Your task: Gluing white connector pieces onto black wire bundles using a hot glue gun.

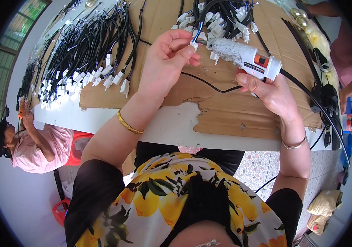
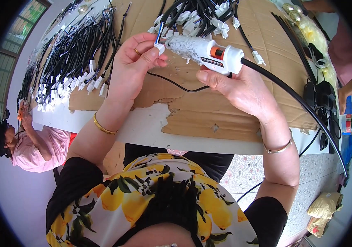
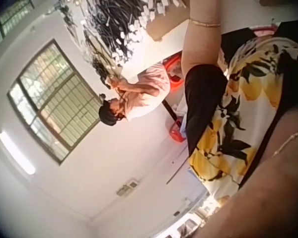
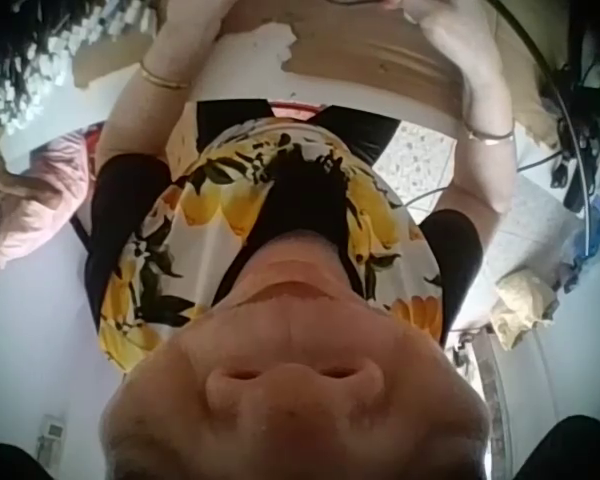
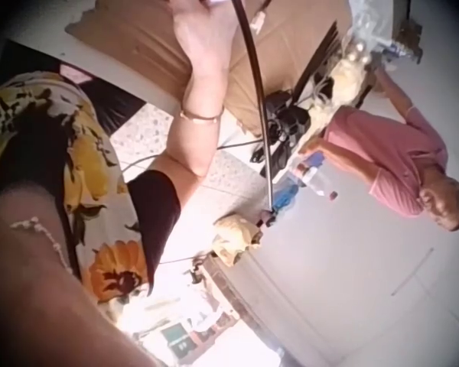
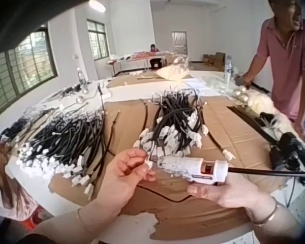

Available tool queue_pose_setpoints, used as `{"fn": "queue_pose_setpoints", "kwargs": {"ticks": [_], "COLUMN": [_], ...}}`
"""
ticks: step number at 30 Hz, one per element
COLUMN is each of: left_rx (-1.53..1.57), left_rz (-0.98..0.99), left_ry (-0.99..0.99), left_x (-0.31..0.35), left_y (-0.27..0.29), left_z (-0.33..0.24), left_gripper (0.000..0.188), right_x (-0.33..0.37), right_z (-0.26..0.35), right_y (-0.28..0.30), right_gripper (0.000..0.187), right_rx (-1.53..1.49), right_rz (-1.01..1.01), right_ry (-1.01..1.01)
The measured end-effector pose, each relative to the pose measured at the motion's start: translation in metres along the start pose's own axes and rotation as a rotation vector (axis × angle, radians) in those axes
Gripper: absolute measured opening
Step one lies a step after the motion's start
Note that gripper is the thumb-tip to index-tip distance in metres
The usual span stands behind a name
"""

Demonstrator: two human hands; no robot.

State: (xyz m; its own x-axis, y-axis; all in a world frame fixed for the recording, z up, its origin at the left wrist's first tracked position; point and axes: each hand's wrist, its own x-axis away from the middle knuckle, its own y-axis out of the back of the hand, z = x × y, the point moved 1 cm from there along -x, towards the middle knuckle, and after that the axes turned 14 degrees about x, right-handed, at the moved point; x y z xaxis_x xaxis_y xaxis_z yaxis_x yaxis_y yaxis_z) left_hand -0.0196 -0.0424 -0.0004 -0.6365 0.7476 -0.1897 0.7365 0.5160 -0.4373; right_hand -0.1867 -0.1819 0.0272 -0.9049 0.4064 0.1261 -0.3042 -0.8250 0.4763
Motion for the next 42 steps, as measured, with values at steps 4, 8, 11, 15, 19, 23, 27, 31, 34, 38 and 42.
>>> {"fn": "queue_pose_setpoints", "kwargs": {"ticks": [4,8,11,15,19,23,27,31,34,38,42], "left_rx": [-0.032,-0.045,-0.047,-0.038,-0.045,-0.042,-0.032,-0.021,-0.011,-0.031,-0.056], "left_rz": [-0.015,0.013,0.002,0.009,0.009,-0.001,-0.015,-0.031,-0.027,-0.021,-0.033], "left_ry": [-0.052,-0.057,-0.034,-0.026,-0.054,-0.062,-0.077,-0.091,-0.086,-0.083,-0.094], "left_x": [-0.0001,-0.0002,0.0,-0.0005,-0.0007,-0.001,-0.002,-0.0025,-0.0025,-0.0019,-0.0017], "left_y": [-0.001,0.0008,-0.0006,-0.0005,-0.0018,-0.0014,0.0008,0.0022,0.0018,0.0006,0.0006], "left_z": [-0.0021,-0.0029,-0.0051,-0.0052,-0.0052,-0.0039,-0.0023,-0.0013,-0.0012,-0.0018,-0.0014], "left_gripper": [0.022,0.023,0.024,0.024,0.025,0.026,0.026,0.026,0.026,0.026,0.026], "right_x": [0.0007,-0.0002,-0.0007,-0.0008,-0.0003,-0.0007,-0.0001,0.0002,-0.0007,-0.0005,0.0002], "right_z": [-0.0007,-0.0002,0.0006,0.0012,0.0039,0.0035,0.0031,0.0022,0.0003,0.0006,0.0006], "right_y": [0.0013,0.0012,0.0012,0.0009,0.0015,0.0008,0.0012,0.0001,0.0004,0.0006,0.0004], "right_gripper": [0.035,0.038,0.039,0.037,0.035,0.035,0.035,0.035,0.037,0.039,0.04], "right_rx": [0.009,0.008,-0.027,-0.058,-0.029,-0.021,-0.01,0.041,0.022,0.029,0.01], "right_rz": [0.004,0.0,0.016,0.029,0.035,0.034,0.024,0.021,0.013,0.016,0.008], "right_ry": [0.039,0.056,0.042,0.089,0.056,0.04,0.042,0.023,0.028,0.023,0.048]}}
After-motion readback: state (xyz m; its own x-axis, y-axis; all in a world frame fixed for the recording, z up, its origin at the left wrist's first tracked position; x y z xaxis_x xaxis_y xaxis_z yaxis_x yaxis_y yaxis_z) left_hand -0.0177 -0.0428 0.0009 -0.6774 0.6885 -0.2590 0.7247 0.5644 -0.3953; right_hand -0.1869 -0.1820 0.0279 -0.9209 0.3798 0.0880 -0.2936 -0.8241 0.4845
